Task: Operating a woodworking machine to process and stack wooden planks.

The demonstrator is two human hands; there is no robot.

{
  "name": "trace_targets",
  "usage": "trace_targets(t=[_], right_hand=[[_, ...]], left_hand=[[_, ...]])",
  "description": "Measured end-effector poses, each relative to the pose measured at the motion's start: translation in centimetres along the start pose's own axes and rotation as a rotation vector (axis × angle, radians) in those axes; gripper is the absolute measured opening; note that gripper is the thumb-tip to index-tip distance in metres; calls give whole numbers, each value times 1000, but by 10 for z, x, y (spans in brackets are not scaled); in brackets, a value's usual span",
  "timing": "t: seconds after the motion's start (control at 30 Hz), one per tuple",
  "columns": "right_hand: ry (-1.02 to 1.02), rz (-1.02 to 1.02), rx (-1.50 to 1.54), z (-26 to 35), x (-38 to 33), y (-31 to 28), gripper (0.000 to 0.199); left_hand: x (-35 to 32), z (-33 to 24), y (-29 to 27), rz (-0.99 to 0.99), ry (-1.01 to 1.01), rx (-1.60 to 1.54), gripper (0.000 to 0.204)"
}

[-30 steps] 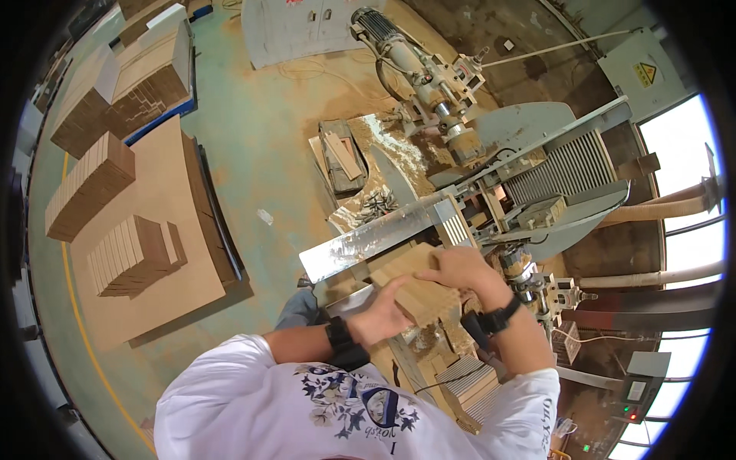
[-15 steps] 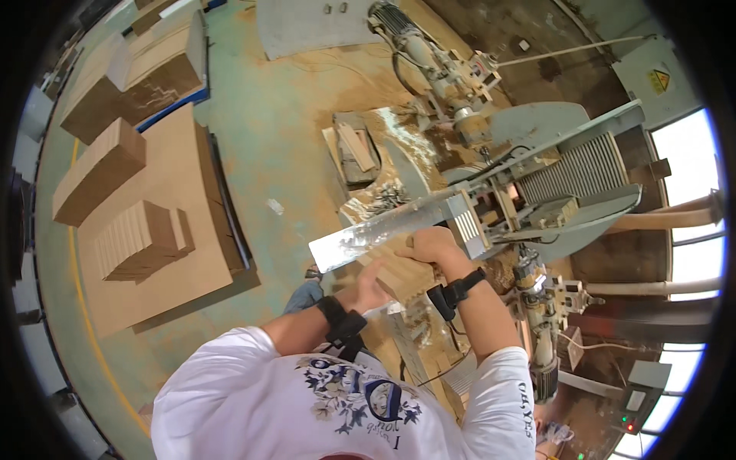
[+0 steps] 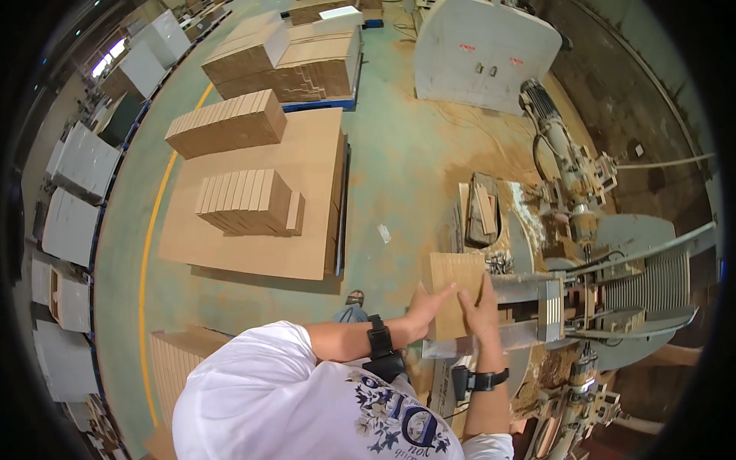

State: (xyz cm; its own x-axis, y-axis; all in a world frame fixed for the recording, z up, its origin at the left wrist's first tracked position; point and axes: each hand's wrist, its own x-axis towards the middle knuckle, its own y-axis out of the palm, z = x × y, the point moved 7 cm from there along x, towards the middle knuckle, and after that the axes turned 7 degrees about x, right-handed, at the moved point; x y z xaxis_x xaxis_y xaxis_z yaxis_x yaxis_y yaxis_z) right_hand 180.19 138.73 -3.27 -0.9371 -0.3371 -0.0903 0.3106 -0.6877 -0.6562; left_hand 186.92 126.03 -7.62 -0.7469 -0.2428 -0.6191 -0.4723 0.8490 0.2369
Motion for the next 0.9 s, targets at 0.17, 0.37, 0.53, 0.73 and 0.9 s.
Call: trace_targets(t=[0.17,0.37,0.53,0.73,0.9], right_hand=[[137,-29,548,34,39,92,55],[681,323,1181,81,75,259,54],[741,632,1034,83,124,411,50],[836,666,1136,116,166,544,58],[822,752,945,131,188,612,68]], left_hand=[[18,-51,-66,15,15,-61,54],[62,-69,-177,112,-147,-398,48],[144,4,-331,-26,-184,-258,51],[186,36,-424,-131,-270,-401,57],[235,48,-486,-302,-167,-520,39]])
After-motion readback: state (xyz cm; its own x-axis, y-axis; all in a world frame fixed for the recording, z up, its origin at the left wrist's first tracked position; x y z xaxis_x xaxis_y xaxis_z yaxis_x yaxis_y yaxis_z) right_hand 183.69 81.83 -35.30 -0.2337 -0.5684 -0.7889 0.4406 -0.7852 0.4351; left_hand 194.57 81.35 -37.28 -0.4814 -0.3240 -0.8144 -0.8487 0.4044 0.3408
